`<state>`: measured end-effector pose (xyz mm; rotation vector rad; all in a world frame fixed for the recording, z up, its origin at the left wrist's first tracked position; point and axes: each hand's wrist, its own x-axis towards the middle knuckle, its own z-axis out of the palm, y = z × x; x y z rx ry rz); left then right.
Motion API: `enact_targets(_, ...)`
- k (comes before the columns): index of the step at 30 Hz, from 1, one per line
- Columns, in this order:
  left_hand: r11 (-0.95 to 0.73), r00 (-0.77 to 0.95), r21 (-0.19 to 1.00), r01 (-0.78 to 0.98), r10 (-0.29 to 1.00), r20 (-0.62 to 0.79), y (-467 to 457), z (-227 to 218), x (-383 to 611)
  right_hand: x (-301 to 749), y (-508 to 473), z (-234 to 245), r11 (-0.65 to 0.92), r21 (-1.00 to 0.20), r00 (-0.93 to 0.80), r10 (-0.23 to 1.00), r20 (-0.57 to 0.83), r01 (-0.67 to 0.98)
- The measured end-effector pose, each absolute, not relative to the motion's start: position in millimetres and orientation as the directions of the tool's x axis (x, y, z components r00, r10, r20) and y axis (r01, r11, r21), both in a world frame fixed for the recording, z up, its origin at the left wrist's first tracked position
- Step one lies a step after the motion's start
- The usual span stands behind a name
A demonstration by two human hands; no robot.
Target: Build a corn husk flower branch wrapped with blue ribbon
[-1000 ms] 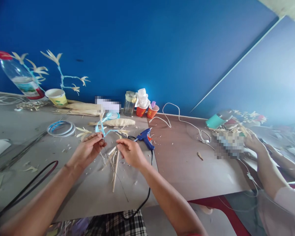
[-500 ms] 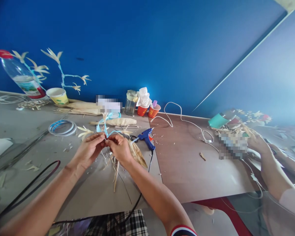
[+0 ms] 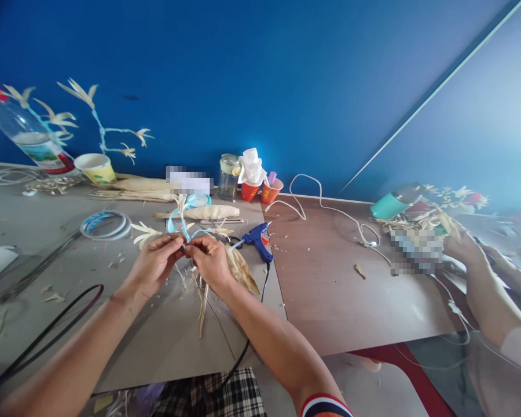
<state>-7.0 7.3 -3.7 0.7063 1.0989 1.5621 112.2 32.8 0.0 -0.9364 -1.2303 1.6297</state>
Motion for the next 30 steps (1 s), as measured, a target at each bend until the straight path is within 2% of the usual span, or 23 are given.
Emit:
enact_targets(8, -0.051, -0.311, 0.96, -0.274, 0.95, -0.038, 9.4, -12.2, -10.7, 111.7, 33.9, -2.5, -0.149, -0.972, -0.34, 0.937, -0.079, -0.184)
enact_targets(30, -0.056, -0.353, 0.99, -0.126, 0.936, 0.008, 8.1, -14.0, -11.0, 112.3, 35.4, -5.4, -0.084, -0.987, -0.335, 0.942, -0.035, -0.134)
